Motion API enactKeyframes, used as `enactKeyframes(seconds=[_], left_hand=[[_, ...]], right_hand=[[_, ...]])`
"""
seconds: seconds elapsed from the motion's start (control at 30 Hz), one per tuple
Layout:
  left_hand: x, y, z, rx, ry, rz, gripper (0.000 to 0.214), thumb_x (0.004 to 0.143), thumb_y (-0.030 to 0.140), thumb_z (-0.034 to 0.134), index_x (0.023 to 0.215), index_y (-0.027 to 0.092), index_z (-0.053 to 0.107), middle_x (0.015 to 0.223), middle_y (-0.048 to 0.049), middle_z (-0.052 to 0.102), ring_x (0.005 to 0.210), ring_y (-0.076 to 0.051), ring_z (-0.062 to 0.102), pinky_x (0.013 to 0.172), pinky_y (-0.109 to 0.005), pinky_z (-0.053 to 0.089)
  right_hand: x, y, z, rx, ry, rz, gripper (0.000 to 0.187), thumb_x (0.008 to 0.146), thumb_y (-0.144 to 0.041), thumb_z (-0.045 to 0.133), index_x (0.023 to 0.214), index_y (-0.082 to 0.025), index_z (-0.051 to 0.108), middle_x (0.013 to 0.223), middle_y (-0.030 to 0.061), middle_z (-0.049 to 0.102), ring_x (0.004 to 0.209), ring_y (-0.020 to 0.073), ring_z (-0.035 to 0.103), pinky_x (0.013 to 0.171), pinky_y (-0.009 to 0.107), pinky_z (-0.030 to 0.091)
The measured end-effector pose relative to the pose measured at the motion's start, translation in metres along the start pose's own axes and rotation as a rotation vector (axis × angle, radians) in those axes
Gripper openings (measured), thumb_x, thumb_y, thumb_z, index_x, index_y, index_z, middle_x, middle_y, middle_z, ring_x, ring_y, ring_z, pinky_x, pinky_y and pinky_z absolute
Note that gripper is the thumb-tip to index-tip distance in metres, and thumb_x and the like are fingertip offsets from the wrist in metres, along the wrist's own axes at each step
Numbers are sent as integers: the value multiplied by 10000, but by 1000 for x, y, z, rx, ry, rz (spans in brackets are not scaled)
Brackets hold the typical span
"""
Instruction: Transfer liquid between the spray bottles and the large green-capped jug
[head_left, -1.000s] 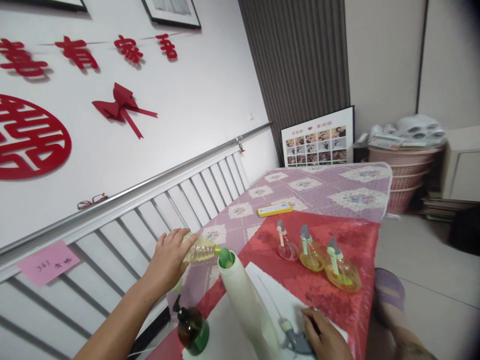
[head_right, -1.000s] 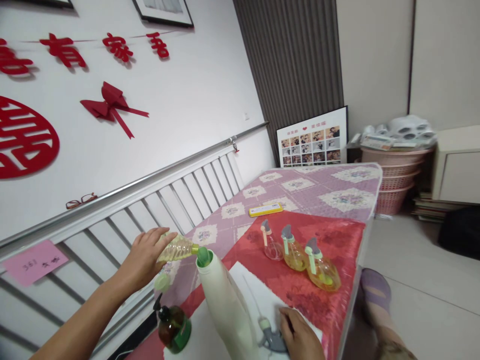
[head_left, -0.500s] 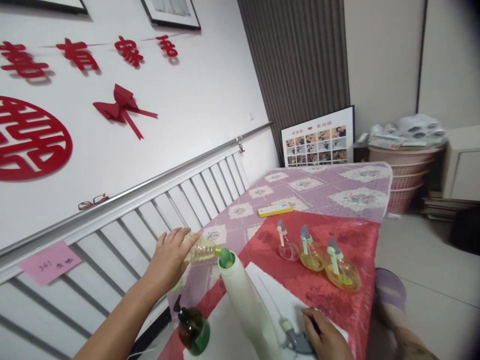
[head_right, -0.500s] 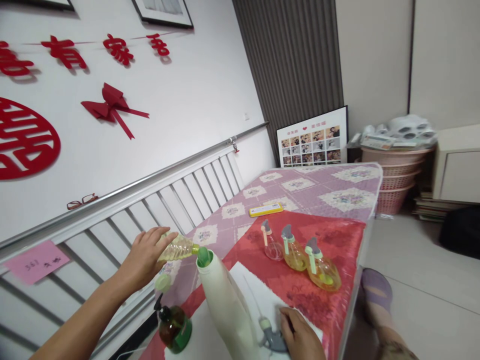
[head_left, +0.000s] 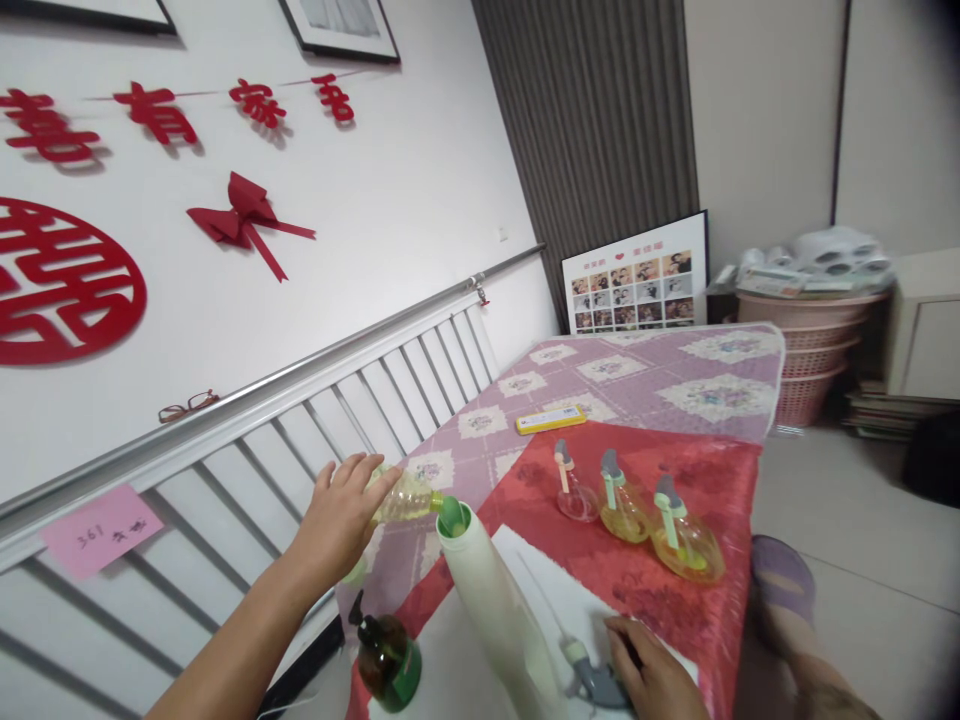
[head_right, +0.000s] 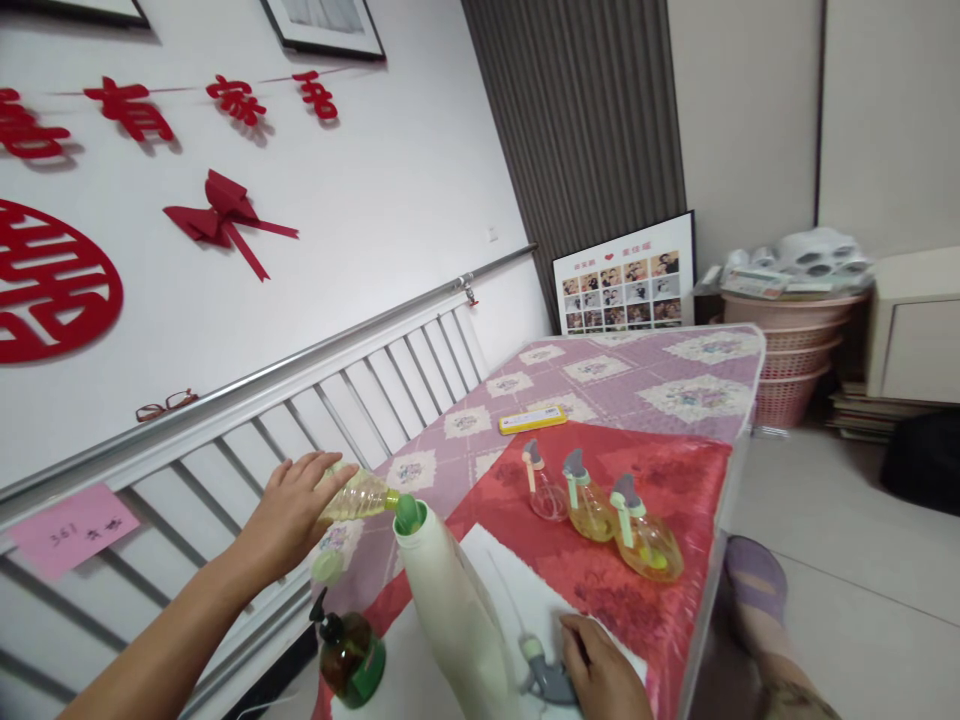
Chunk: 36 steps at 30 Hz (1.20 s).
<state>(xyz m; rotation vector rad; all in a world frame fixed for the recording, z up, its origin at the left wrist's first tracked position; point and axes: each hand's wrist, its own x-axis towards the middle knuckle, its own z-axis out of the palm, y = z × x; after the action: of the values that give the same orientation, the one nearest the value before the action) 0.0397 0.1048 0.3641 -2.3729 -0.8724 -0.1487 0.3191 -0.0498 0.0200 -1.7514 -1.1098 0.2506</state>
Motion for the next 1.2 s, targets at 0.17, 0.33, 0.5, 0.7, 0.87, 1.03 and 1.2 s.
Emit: enactKeyframes(seconds=[0.17, 0.33, 0.5, 0.7, 0.87, 1.03, 1.2], left_hand=[[2, 0, -2, 44, 9, 22, 636, 759, 73, 529, 1333, 317, 405, 1377, -80, 486, 1258, -328, 407, 1016, -585, 307], [6, 0, -4, 117, 16, 58, 672, 750, 24, 489, 1342, 325, 390, 1383, -87, 480, 1263, -333, 406, 1013, -597, 309], [10, 3, -13, 182, 22, 104, 740, 710, -61, 425, 1338, 330, 389, 1389, -81, 472, 1283, -330, 390, 1012, -598, 306], [15, 9, -28, 213, 6, 156, 751, 694, -86, 439, 1333, 306, 391, 1400, -96, 460, 1294, -347, 382, 1013, -619, 285], [18, 13, -32, 185, 17, 188, 686, 737, -45, 478, 1317, 315, 412, 1409, -100, 449, 1317, -346, 362, 1033, -628, 247], [19, 15, -34, 166, 33, 187, 567, 813, 31, 452, 1304, 314, 433, 1398, -101, 463, 1308, -329, 376, 1044, -628, 239], [13, 14, -28, 204, 30, 158, 639, 778, -6, 439, 1330, 316, 408, 1417, -104, 445, 1303, -347, 376, 1025, -634, 267]], right_hand=[[0, 3, 2, 1, 36, -24, 263, 802, -423, 496, 873, -232, 664, 877, 58, 752, 816, 221, 707, 764, 299, 555], [1, 3, 2, 1, 45, -31, 250, 797, -419, 507, 867, -240, 667, 867, 48, 756, 804, 218, 710, 746, 290, 560], [0, 2, 2, 5, 42, -31, 249, 799, -418, 508, 861, -240, 670, 865, 47, 754, 802, 218, 709, 742, 292, 559], [-1, 6, 4, -6, 19, -16, 278, 814, -431, 493, 896, -224, 659, 900, 68, 747, 837, 227, 701, 789, 314, 549], [0, 5, 3, -9, 22, -16, 269, 813, -422, 491, 899, -230, 660, 905, 59, 746, 843, 225, 700, 785, 311, 550], [0, 5, 3, -15, 28, -25, 263, 810, -422, 494, 880, -232, 662, 885, 56, 749, 823, 223, 702, 760, 303, 552], [-1, 6, 2, -24, 26, -32, 268, 816, -423, 493, 890, -225, 659, 893, 62, 746, 832, 221, 699, 768, 298, 548]])
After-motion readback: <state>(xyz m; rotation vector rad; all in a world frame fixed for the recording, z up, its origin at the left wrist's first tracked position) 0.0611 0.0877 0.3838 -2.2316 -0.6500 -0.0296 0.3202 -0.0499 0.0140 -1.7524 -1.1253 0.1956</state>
